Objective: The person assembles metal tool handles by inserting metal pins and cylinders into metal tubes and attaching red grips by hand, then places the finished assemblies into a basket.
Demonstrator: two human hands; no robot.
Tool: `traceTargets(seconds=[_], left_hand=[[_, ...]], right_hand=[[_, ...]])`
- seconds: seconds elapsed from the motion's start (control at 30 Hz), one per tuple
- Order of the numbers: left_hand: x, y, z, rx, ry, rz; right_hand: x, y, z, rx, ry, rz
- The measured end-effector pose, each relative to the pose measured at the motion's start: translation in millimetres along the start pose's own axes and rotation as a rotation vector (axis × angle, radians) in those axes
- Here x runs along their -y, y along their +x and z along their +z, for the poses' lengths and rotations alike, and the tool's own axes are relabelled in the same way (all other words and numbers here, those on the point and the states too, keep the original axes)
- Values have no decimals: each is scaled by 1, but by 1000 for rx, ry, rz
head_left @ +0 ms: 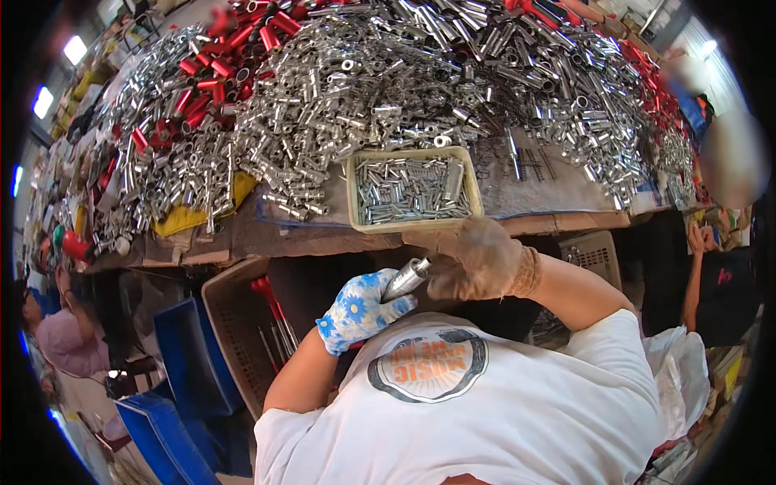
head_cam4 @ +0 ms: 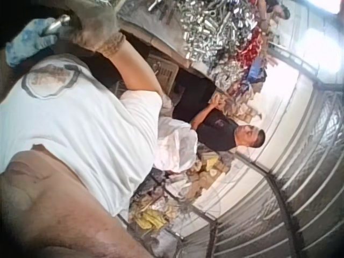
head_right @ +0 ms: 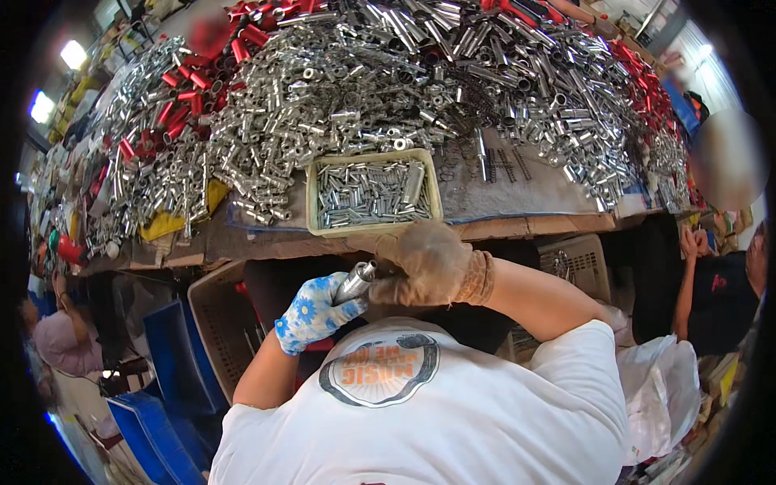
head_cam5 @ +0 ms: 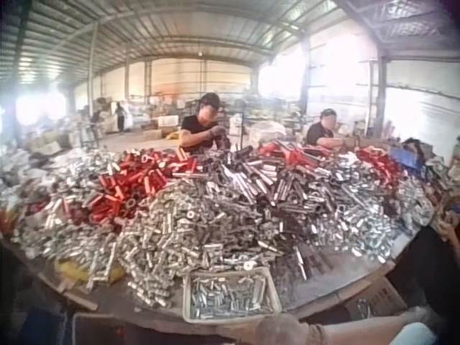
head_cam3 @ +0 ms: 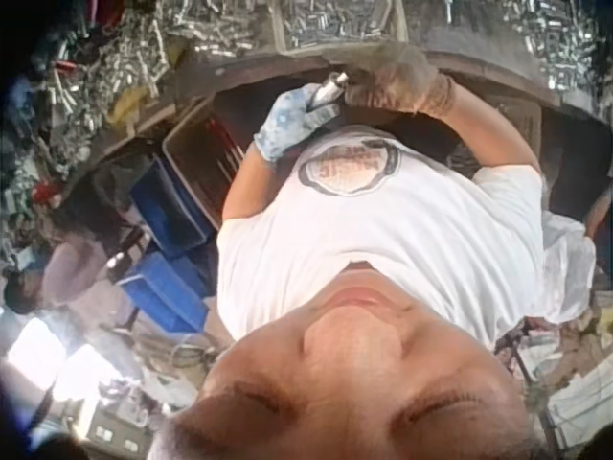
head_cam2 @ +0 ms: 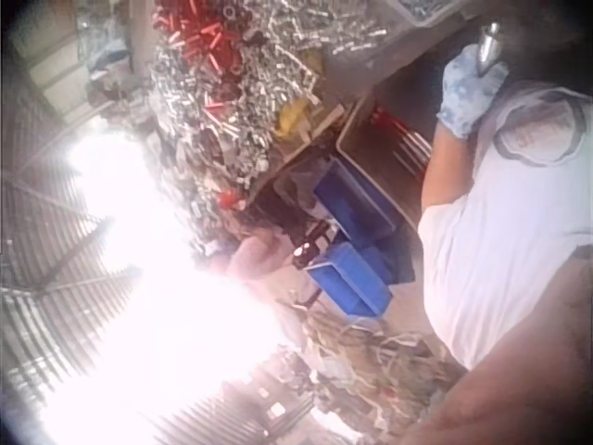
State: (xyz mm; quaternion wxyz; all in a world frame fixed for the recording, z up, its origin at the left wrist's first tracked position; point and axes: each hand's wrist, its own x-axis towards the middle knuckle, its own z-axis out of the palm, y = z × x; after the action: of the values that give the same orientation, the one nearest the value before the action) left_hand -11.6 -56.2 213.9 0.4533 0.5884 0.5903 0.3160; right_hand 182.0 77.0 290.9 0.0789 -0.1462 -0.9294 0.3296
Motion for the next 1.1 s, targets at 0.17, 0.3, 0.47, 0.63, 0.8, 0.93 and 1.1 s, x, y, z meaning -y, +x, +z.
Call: traceTargets(seconds=[0.17,0.3,0.47,0.63,0.8,0.93,1.1], left_hand=[[-9,4,4,125,39,-10],[-13,7,9,68,-54,35],[-17,20,7,131,211,161],[9,11,20,65,123,55],[-28,4,24,3,-275,-19],[-30,4,28,81,-334,-68],[-11,17,29,164,-97,92]], right_hand=[[-20,2,14,-195,-40,-253],[-25,-11,8,-113,163,127],[-18,-18,11,22,-61,-164],[-52,-9,50,-527,90,-161],[-30,-21,38,-469,46,-502],[-37,-23,43,-166,94,-257],[-42,-26,57,-219,25,62]])
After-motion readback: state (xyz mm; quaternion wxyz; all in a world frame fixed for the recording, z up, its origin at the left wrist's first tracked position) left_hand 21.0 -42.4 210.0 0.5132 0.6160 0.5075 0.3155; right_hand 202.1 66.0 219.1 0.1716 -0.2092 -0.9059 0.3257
